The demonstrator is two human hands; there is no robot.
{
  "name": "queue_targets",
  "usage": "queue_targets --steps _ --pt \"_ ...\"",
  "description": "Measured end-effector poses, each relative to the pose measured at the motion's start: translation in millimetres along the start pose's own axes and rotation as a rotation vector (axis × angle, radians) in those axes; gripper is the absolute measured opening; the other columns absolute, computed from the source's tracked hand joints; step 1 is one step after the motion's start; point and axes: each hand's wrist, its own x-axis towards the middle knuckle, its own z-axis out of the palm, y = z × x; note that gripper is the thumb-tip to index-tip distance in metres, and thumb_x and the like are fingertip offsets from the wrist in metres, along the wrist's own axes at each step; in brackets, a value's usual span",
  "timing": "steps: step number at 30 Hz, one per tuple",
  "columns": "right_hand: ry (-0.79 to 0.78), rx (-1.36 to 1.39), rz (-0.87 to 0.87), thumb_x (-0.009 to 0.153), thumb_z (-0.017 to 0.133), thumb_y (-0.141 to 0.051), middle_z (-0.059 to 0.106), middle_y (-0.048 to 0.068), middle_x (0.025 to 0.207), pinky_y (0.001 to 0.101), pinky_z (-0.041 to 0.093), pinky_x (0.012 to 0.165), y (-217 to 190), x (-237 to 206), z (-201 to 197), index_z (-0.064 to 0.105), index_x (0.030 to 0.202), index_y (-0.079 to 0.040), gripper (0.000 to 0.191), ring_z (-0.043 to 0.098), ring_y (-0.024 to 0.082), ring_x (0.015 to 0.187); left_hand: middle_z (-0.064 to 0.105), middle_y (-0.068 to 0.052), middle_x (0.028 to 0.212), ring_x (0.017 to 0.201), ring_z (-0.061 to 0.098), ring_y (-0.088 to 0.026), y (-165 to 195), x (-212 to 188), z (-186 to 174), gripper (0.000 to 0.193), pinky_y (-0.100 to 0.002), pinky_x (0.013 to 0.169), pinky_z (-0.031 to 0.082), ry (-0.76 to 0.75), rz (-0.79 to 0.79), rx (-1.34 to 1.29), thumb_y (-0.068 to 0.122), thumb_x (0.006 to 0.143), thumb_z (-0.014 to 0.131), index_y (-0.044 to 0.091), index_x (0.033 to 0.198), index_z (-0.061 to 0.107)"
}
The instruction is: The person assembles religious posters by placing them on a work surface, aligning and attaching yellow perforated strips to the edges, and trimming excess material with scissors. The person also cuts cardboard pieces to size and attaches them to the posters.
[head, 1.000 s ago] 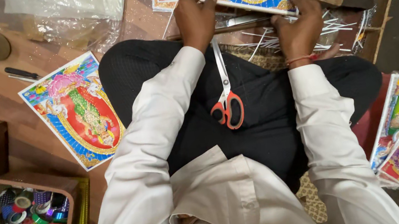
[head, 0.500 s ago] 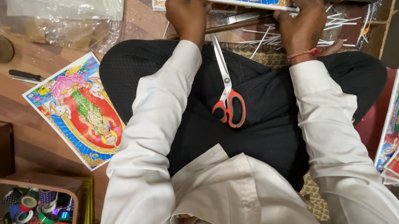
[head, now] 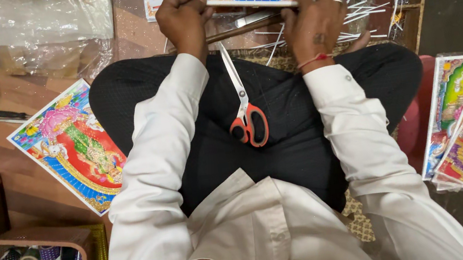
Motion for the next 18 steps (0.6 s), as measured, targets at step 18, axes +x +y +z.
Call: queue_targets --steps 18 --pt "0.035 0.285 -0.366 0.095 0.075 -0.001 0.071 0.015 0.120 0.0453 0.056 0.097 -27 0 21 0.075 0.114 -0.003 0.019 0.069 0.040 0.115 0.076 -0.016 0.093 0.071 0.074 -0.020 -6 3 2 0.024 -0.029 0.059 0.063 0.001 0.048 -0.067 -0.013 0.081 0.068 -0.006 0.102 0.075"
